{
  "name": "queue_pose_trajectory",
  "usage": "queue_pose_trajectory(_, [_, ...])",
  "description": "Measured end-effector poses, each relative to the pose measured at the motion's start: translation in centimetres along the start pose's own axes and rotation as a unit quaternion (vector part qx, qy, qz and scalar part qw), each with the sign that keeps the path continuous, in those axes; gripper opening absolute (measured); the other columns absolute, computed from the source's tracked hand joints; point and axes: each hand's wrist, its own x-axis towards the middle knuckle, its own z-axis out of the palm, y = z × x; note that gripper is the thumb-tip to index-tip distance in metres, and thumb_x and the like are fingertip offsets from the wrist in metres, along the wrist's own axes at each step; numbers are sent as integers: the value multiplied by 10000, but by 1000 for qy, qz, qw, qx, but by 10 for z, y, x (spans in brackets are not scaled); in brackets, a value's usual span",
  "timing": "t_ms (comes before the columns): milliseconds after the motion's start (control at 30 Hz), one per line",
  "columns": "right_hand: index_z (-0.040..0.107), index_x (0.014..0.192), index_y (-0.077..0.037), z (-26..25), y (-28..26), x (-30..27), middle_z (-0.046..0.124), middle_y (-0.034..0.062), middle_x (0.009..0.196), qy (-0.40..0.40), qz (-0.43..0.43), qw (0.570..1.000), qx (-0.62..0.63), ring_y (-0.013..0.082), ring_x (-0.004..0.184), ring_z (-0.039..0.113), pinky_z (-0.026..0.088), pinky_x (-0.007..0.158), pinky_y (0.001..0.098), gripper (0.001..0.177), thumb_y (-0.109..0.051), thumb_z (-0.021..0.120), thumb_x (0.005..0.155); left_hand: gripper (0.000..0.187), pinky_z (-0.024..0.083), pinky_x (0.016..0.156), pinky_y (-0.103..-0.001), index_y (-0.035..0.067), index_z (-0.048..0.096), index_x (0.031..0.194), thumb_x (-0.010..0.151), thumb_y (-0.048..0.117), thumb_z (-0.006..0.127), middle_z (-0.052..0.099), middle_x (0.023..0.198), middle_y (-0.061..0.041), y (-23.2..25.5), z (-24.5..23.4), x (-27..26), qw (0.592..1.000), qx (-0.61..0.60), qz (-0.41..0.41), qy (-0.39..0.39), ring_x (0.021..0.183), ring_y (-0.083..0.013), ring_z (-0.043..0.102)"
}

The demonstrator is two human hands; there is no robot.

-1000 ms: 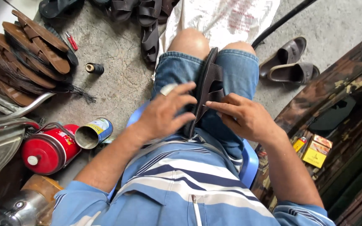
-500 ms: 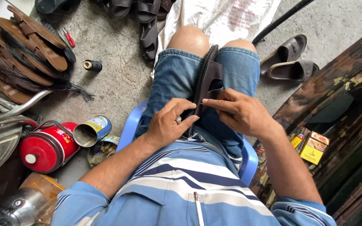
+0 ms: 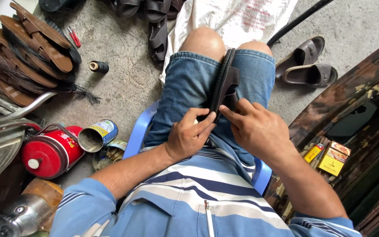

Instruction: Hand-stitching a leather sandal using a needle and thread.

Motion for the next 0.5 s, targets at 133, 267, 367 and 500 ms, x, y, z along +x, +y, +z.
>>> queue_pose_trajectory(133, [677,1035,-298,16,13,2,512,-9,760,43,-37,998,28,214,617,583,513,465,315,395,-195,633,656,308,555,572,-344,175,635,1123,816,149,647,609,993,-61,-6,3,-2,1000,-2,31,3,779,-277,659])
queue_pose_trajectory(267, [673,1080,-339,35,25,3,521,-34,756,98,-54,987,119,188,606,576,496,475,289,427,-146,612,704,326,553,623,-354,175,623,1148,824,162,642,597,1015,-65,-10,2,-4,1000,-18,23,-9,839,-294,653])
queue_pose_trajectory(367, [697,973,-269,38,16,7,561,-54,773,135,-37,983,122,185,616,593,488,492,269,293,-160,660,704,353,550,654,-378,171,599,1179,829,149,638,579,1051,-72,-4,3,-1,999,-28,16,-14,877,-309,642])
queue_pose_trajectory(500, [659,936,-276,26,11,8,565,-78,795,122,-20,988,97,175,658,604,506,550,281,236,-207,655,710,351,547,670,-389,209,607,1166,819,165,640,590,1058,-48,0,-8,8,999,-44,-12,-24,900,-294,637])
